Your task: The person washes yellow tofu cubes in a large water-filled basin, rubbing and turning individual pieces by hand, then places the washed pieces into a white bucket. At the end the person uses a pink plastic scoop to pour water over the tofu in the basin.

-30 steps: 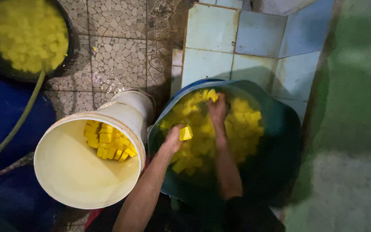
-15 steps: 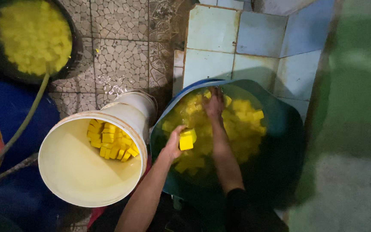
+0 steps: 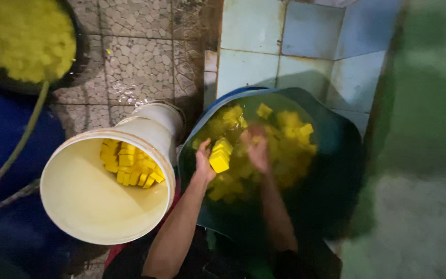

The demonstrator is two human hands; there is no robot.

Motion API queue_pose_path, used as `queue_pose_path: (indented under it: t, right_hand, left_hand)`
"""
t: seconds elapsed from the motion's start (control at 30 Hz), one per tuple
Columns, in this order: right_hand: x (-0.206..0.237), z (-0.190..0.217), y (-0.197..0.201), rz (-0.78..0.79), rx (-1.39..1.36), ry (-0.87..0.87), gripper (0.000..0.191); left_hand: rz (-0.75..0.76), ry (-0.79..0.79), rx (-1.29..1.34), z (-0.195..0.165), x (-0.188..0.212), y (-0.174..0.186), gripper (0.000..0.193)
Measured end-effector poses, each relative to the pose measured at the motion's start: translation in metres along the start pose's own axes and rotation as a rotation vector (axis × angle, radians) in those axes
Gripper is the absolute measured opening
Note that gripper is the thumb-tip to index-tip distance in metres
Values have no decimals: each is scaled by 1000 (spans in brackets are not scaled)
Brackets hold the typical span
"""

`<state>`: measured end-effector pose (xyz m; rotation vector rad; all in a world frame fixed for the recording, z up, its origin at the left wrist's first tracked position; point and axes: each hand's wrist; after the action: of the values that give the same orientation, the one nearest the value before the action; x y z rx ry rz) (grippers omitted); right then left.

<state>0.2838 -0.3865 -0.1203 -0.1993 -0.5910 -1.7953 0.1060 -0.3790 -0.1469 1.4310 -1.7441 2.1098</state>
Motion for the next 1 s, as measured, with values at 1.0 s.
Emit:
queue_pose_path:
  t: [1.0]
  right_hand:
    - [208,184,-121,-229,355,375,74]
  left_hand:
    - [183,-183,288,-40,142,-24,62]
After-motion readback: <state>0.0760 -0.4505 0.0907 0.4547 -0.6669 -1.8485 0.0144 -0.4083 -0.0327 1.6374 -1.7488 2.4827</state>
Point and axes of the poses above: each hand's wrist, its own x-axis away from the middle knuckle, its own y-axis out of the back of the hand, z = x × y, and after that the axes turned 8 degrees about -x, right-handed
